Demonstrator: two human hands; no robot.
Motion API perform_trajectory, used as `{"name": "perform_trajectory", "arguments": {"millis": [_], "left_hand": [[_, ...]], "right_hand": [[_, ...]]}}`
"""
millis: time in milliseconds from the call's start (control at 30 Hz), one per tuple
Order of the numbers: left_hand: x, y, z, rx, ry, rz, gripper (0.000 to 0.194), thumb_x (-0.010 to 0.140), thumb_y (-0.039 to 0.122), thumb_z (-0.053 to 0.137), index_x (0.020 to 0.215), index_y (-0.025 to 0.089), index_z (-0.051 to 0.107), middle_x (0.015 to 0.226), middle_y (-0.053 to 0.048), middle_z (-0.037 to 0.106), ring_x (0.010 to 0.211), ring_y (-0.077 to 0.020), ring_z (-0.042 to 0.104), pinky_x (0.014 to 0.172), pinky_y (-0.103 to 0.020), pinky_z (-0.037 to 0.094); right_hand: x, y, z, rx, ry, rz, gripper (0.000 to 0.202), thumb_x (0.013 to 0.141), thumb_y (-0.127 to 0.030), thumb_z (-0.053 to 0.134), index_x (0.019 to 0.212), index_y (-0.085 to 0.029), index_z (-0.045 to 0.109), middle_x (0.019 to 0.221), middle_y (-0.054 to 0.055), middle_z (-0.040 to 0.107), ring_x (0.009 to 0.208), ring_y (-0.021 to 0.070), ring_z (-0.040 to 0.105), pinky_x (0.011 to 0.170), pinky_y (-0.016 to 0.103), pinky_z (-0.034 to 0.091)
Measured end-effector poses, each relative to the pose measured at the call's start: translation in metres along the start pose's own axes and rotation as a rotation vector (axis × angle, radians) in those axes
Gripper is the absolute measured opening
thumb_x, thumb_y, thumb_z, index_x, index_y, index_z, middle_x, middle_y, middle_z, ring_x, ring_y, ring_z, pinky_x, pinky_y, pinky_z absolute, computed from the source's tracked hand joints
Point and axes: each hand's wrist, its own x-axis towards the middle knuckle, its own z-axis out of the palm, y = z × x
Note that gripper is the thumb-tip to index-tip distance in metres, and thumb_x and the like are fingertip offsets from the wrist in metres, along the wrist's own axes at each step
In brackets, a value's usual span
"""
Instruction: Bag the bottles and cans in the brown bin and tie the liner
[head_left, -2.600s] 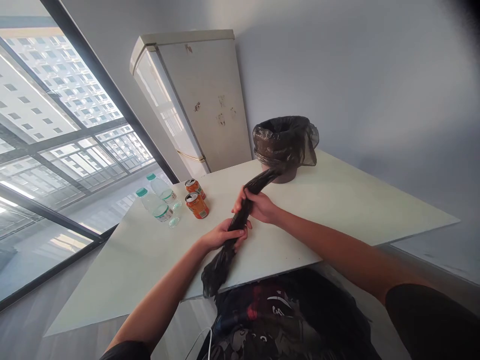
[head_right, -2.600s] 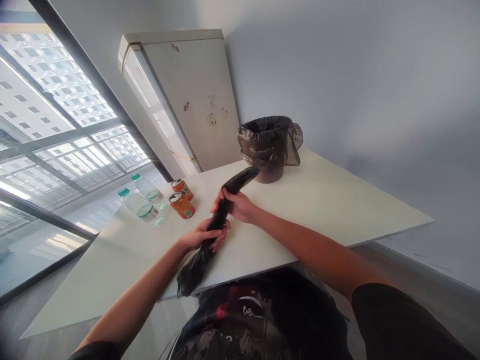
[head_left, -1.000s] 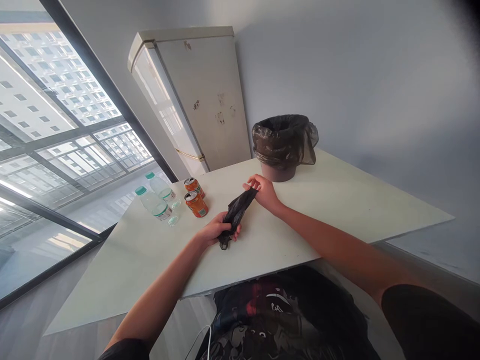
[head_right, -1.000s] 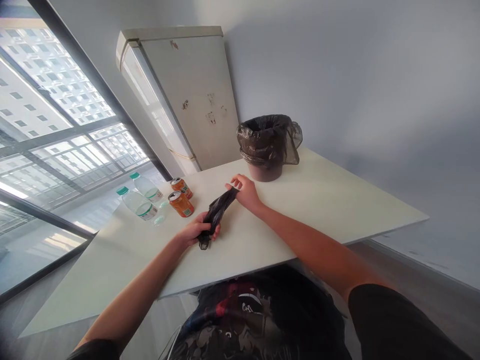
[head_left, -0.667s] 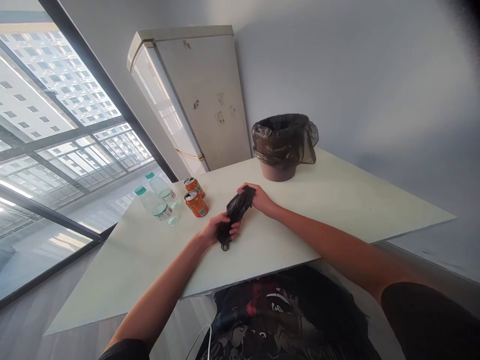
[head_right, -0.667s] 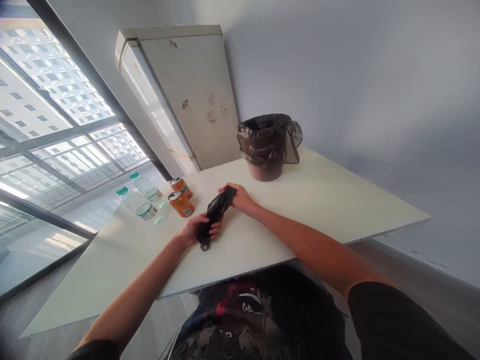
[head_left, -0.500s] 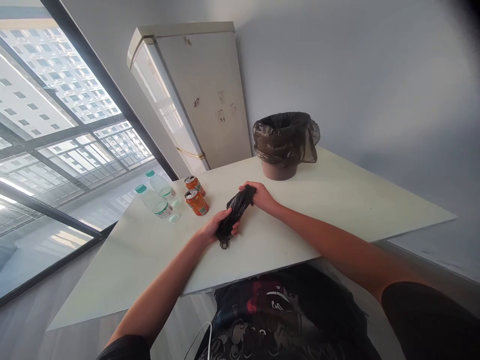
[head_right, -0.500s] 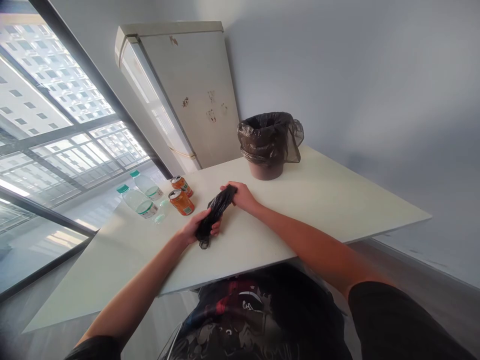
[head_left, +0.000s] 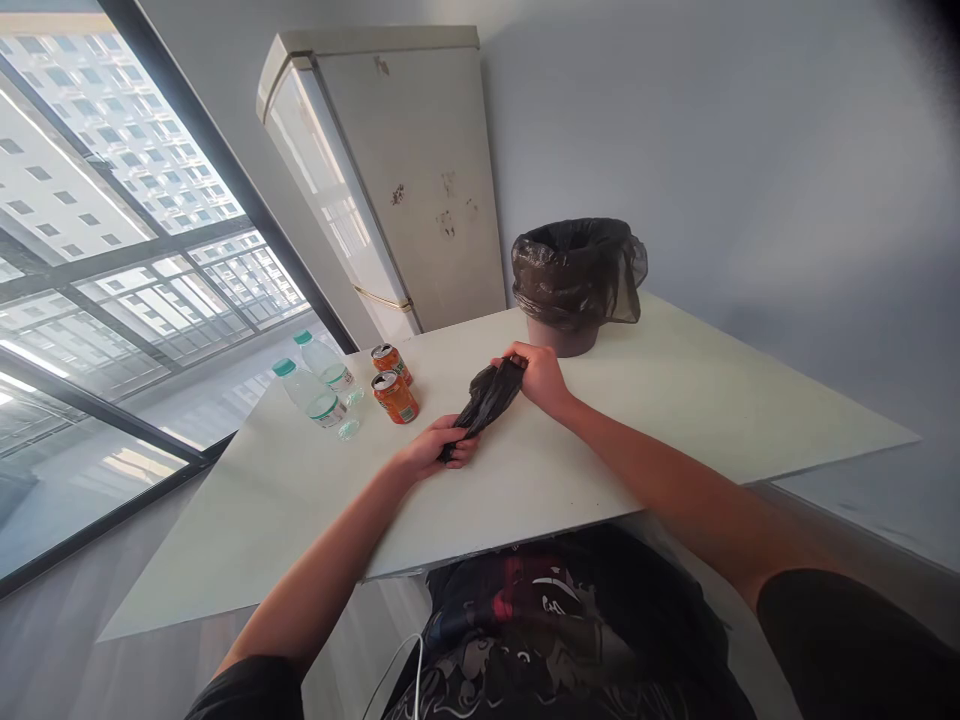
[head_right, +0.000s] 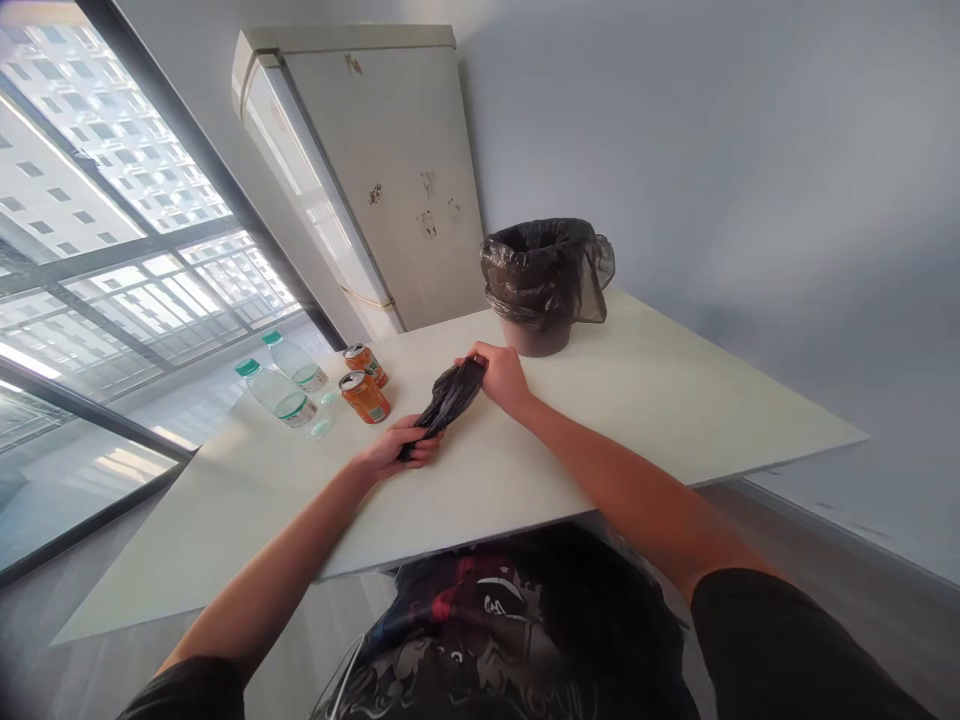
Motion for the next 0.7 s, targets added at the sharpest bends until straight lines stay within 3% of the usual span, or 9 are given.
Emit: {"name": "perform_trajectory", "arguments": {"millis": [133, 433, 533, 633, 700], "left_hand": [[-0.002, 0.005, -0.003, 0.006, 0.007, -0.008, 0.025, 0.092, 0.035, 0.072, 0.097, 0.013, 0.059, 0.07, 0.008, 0.026, 0.053, -0.0046, 0.024, 0.042, -0.016, 0.017], [0.006, -0.002, -0.001, 0.114, 0.056, 0.13, 0.045, 0.095, 0.056, 0.07, 0.089, 0.016, 0.053, 0.07, 0.007, 0.033, 0.053, -0.0049, 0.025, 0.044, -0.017, 0.02], [0.008, -0.003, -0.004, 0.096, 0.13, 0.203, 0.047, 0.093, 0.057, 0.074, 0.085, 0.017, 0.05, 0.069, 0.007, 0.033, 0.052, -0.0047, 0.025, 0.044, -0.017, 0.02], [0.009, -0.001, -0.009, 0.027, 0.247, 0.305, 0.047, 0.091, 0.055, 0.076, 0.084, 0.018, 0.049, 0.07, 0.008, 0.031, 0.052, -0.0042, 0.025, 0.044, -0.016, 0.019], [0.01, 0.001, -0.01, -0.017, 0.313, 0.377, 0.046, 0.091, 0.054, 0.077, 0.085, 0.018, 0.049, 0.07, 0.008, 0.028, 0.052, -0.0043, 0.025, 0.045, -0.016, 0.02]], "right_hand": [[0.005, 0.001, -0.001, 0.088, 0.003, 0.075, 0.048, 0.082, -0.062, 0.079, 0.068, -0.018, 0.067, 0.056, -0.004, 0.052, 0.056, 0.0121, 0.042, 0.057, 0.028, 0.034], [0.012, 0.002, -0.008, 0.178, -0.018, 0.109, 0.036, 0.08, -0.051, 0.08, 0.071, -0.018, 0.067, 0.059, -0.003, 0.052, 0.059, 0.0128, 0.046, 0.059, 0.027, 0.038], [0.011, 0.005, -0.007, 0.296, -0.137, 0.169, 0.028, 0.08, -0.042, 0.078, 0.095, -0.02, 0.069, 0.074, -0.002, 0.058, 0.062, 0.0126, 0.05, 0.054, 0.024, 0.039], [0.01, 0.004, -0.008, 0.455, -0.32, 0.233, 0.054, 0.079, -0.038, 0.08, 0.127, -0.027, 0.06, 0.101, 0.001, 0.062, 0.073, 0.0138, 0.058, 0.054, 0.022, 0.044], [0.009, 0.001, -0.009, 0.592, -0.386, 0.286, 0.076, 0.08, -0.041, 0.083, 0.147, -0.032, 0.047, 0.122, 0.005, 0.061, 0.092, 0.017, 0.063, 0.066, 0.025, 0.054]]}}
